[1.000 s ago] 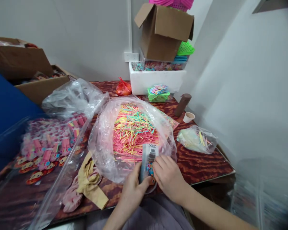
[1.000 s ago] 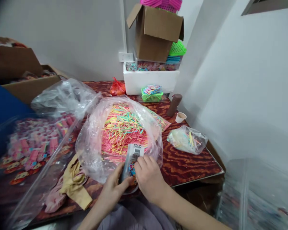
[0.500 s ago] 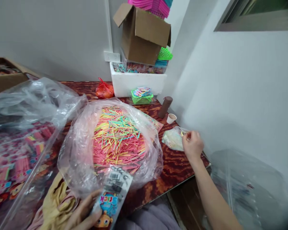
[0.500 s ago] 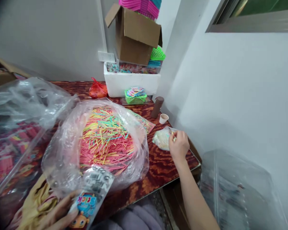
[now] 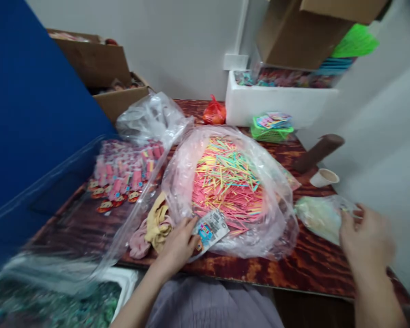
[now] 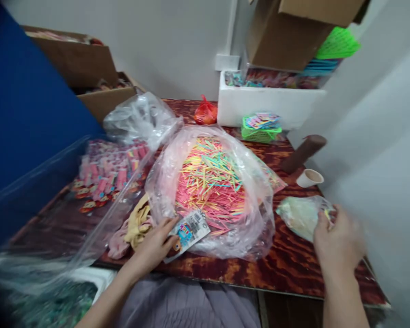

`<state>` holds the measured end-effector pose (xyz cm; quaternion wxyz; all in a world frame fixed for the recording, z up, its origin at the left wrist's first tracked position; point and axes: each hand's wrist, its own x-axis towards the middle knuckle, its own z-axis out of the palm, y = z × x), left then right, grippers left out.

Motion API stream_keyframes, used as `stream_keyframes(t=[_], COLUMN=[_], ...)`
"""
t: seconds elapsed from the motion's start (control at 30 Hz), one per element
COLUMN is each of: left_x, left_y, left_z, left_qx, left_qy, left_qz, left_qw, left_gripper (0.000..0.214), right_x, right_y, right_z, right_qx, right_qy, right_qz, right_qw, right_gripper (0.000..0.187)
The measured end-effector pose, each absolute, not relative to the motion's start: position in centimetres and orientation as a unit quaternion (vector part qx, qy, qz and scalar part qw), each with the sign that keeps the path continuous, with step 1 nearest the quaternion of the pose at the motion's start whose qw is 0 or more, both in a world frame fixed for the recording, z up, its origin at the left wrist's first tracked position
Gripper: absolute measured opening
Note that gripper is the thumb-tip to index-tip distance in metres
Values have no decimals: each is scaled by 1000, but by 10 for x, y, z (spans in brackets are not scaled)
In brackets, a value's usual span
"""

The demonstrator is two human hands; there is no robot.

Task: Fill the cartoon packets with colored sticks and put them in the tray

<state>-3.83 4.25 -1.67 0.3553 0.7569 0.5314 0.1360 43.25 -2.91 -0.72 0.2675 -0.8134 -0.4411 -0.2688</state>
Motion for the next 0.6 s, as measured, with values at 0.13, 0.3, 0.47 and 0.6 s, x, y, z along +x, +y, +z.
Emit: stream_keyframes(t=[0.13,0.3,0.47,0.6], left_x=[-46,-67,-102,-125], left_y=[37,31,5,-9], left_z=[-10,-11,-39,-73], left_qx=[765,757,702,680], left_qy=[499,525,632,684], left_qz=[138,195,304,262], left_qw=[384,336,122,28], left_gripper=[50,47,38,52], right_x=[368,270,188,93], right_y=[-10,1,15,40], right_z=[7,24,34,27], right_qx=[-744,-680,-606,-470], right_qy=[-487,-626,-693,-842], right_qz=[-352,-169,-40,51], right_qw=[292,341,387,259], right_gripper=[55,45,28,25])
